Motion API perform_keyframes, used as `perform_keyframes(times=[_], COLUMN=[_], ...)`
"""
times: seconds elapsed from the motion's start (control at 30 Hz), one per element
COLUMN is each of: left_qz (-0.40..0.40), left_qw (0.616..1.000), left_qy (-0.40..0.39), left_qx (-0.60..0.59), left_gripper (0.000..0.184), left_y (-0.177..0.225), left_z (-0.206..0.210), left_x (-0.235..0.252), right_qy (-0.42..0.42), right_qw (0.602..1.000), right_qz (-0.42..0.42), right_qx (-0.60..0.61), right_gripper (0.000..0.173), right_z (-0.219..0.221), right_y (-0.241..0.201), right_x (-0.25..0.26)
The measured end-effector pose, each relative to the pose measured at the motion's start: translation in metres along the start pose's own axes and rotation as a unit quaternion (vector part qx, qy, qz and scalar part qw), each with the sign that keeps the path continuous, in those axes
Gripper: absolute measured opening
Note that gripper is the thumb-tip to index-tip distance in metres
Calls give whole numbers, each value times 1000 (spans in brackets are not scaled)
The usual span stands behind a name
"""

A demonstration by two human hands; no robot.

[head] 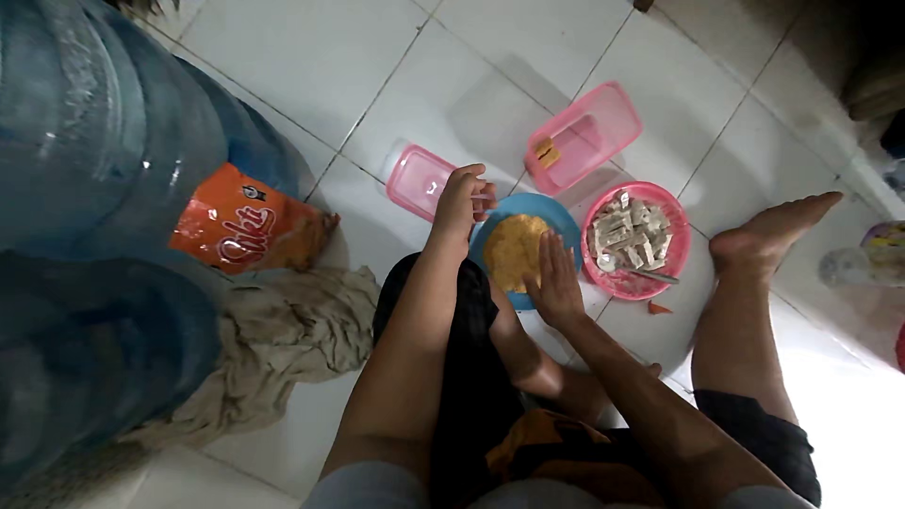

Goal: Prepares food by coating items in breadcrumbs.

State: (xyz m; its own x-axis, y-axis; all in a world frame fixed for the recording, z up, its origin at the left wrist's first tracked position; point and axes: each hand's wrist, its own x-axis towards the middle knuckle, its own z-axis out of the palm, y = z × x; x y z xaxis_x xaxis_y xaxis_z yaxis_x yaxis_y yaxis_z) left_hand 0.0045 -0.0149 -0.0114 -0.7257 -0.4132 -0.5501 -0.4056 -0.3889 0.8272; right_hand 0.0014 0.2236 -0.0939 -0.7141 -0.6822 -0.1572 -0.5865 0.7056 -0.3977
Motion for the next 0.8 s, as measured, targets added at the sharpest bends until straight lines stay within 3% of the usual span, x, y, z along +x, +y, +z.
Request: perform_keyframes(times=[0.07,0.17,0.37,0.47,0.57,0.67,0.8], left_qz=[0,-1,-4,-5,-4,-8,-8], left_qw=[1000,1000,1000,1000,1000,1000,1000], left_qy=[-4,5,6,8,7,4,7], left_qx=[7,8,11,-4,-3,-7,-10], left_gripper=[44,44,45,43,44,43,41], left_y=[1,2,1,-2,-1,0,-1], left_z=[0,0,0,1,-1,0,-1], left_x=[0,-2,0,0,0,1,1], right_qy=[-24,8,27,24,55,0,-71], right_qw=[998,996,994,996,998,993,985], right_qz=[-25,-43,-63,-56,16,110,155], right_qx=[-46,-72,-91,-68,2,34,20], right_gripper=[78,85,84,76,73,75,70], right_z=[13,20,25,27,16,-2,-17], right_y=[5,3,-4,-1,-2,-6,-21], right_x=[-7,-6,10,13,19,32,54])
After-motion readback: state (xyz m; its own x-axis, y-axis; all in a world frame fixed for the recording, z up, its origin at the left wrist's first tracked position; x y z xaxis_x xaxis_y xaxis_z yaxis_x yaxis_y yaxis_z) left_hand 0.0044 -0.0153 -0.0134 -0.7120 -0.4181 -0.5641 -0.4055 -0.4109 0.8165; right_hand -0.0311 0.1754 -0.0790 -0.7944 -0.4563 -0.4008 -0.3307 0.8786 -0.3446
